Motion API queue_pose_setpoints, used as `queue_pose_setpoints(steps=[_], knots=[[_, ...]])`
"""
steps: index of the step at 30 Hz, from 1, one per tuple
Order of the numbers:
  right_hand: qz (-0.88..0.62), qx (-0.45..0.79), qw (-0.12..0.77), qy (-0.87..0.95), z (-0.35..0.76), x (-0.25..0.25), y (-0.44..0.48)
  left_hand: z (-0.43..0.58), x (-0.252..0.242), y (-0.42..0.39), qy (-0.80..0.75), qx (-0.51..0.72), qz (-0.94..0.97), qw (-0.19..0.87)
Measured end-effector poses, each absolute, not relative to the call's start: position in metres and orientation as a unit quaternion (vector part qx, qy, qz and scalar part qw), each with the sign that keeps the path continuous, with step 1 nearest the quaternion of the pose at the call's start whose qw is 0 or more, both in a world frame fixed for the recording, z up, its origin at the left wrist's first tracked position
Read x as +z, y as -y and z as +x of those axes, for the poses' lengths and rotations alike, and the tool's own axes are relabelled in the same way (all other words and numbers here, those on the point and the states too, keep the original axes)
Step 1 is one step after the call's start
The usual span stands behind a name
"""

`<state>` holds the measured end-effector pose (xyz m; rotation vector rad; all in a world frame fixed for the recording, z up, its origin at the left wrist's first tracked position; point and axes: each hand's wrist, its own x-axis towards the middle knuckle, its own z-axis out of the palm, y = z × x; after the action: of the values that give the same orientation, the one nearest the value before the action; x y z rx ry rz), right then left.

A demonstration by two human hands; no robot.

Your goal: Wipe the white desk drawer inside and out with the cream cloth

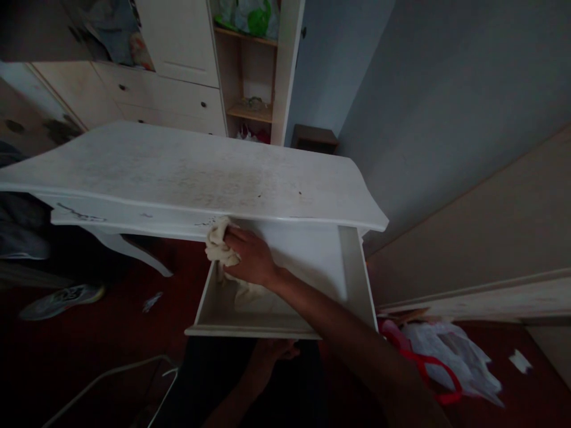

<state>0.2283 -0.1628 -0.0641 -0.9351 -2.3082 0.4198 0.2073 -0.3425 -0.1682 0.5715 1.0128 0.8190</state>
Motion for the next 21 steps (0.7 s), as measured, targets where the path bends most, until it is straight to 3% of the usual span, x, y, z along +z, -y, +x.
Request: queue_pose_setpoints(steps=[7, 11, 21], knots=[[-0.135, 0.128, 0.095, 0.978, 0.235, -0.041, 0.204, 0.207, -0.169, 0.342, -0.470, 0.377, 0.271, 0.751], [-0.068, 0.145, 0.045, 0.986, 0.242, -0.025, 0.222, 0.208, -0.172, 0.342, -0.477, 0.366, 0.280, 0.749], [-0.167, 0.244, -0.017, 0.955, 0.312, -0.007, 0.245, 0.212, -0.198, 0.341, -0.474, 0.365, 0.204, 0.775]])
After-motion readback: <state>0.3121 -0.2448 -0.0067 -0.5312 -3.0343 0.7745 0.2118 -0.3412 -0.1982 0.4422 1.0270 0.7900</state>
